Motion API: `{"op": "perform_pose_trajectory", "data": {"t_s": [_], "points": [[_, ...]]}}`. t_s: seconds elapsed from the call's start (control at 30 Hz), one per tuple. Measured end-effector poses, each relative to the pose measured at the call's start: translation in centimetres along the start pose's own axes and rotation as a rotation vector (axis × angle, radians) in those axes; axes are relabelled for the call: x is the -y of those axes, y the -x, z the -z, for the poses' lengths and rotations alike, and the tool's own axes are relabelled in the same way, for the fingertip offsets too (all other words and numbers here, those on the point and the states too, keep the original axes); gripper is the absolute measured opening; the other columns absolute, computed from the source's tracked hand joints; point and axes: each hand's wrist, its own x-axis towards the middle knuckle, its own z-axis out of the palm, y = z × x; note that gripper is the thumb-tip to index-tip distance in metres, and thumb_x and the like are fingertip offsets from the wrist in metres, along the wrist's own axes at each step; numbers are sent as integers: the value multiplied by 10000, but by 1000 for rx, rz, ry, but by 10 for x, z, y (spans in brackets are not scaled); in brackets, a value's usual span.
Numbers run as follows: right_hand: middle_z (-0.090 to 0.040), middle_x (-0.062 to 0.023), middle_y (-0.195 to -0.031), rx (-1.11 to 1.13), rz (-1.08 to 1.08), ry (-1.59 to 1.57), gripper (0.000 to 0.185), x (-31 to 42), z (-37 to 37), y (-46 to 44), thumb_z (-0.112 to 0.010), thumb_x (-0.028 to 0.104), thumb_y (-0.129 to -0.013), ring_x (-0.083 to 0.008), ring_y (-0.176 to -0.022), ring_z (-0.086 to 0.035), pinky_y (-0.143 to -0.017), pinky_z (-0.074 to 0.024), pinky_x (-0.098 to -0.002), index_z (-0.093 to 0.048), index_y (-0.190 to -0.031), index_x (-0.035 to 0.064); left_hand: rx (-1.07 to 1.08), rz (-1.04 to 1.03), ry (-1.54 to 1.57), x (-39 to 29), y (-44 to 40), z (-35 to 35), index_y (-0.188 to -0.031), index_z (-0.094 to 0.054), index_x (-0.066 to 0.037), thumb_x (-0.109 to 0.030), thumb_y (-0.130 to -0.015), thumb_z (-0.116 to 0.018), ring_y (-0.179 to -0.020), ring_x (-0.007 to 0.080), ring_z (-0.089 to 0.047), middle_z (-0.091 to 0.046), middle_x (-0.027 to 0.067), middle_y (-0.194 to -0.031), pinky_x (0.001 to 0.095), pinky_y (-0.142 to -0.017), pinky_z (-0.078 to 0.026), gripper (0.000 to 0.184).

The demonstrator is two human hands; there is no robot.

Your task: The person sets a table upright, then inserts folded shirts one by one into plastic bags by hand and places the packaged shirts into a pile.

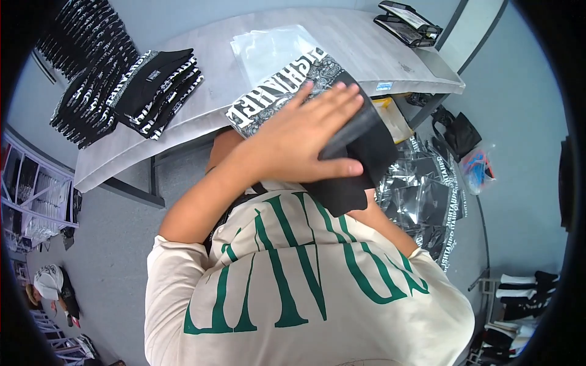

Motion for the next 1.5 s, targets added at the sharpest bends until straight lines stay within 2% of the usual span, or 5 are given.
{"op": "perform_pose_trajectory", "data": {"t_s": [0.63,0.83,0.93,1.2,1.5], "points": [[-477,-168,-1427,84,-55,4,679,26,-19,46,-440,501,-983,-300,-1308,-485,-1125,-365,-458,-372,-1448,11,70,-274,210,-53,11,28,-1430,-428,-10,-667,-827,-584,-1425,433,-277,-349,236,-1513,552,-1161,-189,905],[-481,-171,-1422,106,-4,12,667,38,-25,91,-440,488,-986,-301,-1298,-494,-1113,-378,-458,-376,-1445,8,-1208,644,995,-23,53,-7,-1339,-487,10,-234,-913,-638,-1349,307,-395,-485,180,-1389,437,-1129,-279,514],[-483,-173,-1419,111,19,22,661,5,-28,32,-440,481,-988,-301,-1294,-499,-1107,-385,-458,-377,-1444,7,-780,668,2021,-18,65,-11,-1307,-498,21,-189,-951,-577,-1213,261,-544,-565,161,-1301,384,-1042,-420,420],[-440,-213,-1464,352,-510,1299,630,128,-21,111,-517,275,-959,-298,-1307,-489,-1064,-387,-425,-340,-1464,-56,-530,776,1958,-28,63,15,-1329,-465,44,-63,-908,-538,-1062,256,-651,-639,170,-1171,380,-939,-523,440],[-581,-154,-1260,-579,449,616,450,64,-31,143,-533,211,-954,-267,-1158,-587,-1008,-471,-410,-441,-1358,36,250,922,1845,5,-9,-68,-1179,-575,29,-143,-921,-647,-857,144,-675,-676,87,-1029,286,-769,-557,319]]}}
